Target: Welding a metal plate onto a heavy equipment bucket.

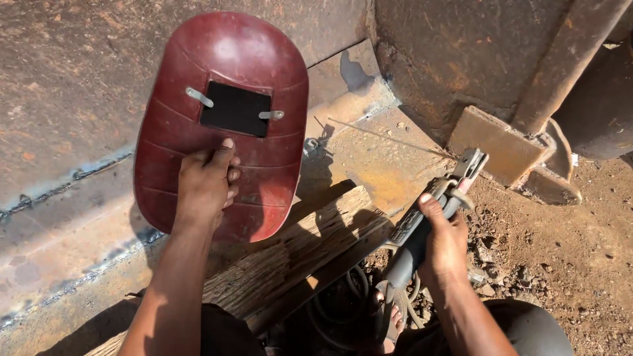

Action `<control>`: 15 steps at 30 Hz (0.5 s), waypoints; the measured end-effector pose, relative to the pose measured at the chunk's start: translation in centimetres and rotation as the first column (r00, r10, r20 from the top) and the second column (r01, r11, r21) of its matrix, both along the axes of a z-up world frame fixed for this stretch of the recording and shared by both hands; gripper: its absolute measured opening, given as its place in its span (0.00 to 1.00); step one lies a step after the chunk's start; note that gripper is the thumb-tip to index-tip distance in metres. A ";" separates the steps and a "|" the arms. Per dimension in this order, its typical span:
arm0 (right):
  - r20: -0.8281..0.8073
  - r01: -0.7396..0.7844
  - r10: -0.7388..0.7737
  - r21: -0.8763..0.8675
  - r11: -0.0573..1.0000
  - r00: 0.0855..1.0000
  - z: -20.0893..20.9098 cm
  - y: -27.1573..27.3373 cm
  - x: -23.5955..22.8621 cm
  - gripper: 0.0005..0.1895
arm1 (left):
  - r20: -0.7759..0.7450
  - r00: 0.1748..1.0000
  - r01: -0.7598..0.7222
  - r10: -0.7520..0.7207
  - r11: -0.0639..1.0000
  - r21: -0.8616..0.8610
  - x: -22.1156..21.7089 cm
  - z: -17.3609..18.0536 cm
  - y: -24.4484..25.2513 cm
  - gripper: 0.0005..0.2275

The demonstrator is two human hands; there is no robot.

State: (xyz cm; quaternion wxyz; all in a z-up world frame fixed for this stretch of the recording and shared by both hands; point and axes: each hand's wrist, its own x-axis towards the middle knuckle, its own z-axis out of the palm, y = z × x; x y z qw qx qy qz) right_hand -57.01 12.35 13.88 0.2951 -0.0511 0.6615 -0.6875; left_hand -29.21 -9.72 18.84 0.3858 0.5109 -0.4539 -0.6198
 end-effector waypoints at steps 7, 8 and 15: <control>-0.271 -0.086 0.219 0.429 0.899 0.937 -7.9 0.1 -1.8 0.67 | 0.059 0.998 -0.005 0.005 1.000 0.000 -0.2 0.2 -0.4 0.16; -0.246 -0.087 0.211 0.434 0.897 0.946 -7.9 -0.1 -1.5 0.70 | 0.054 0.999 -0.004 0.003 1.000 0.015 -0.2 0.2 -0.4 0.16; -0.265 -0.156 0.269 0.380 0.912 0.926 -6.6 -1.2 -0.2 0.54 | 0.096 0.995 0.005 -0.012 0.997 0.080 -0.8 2.0 0.8 0.16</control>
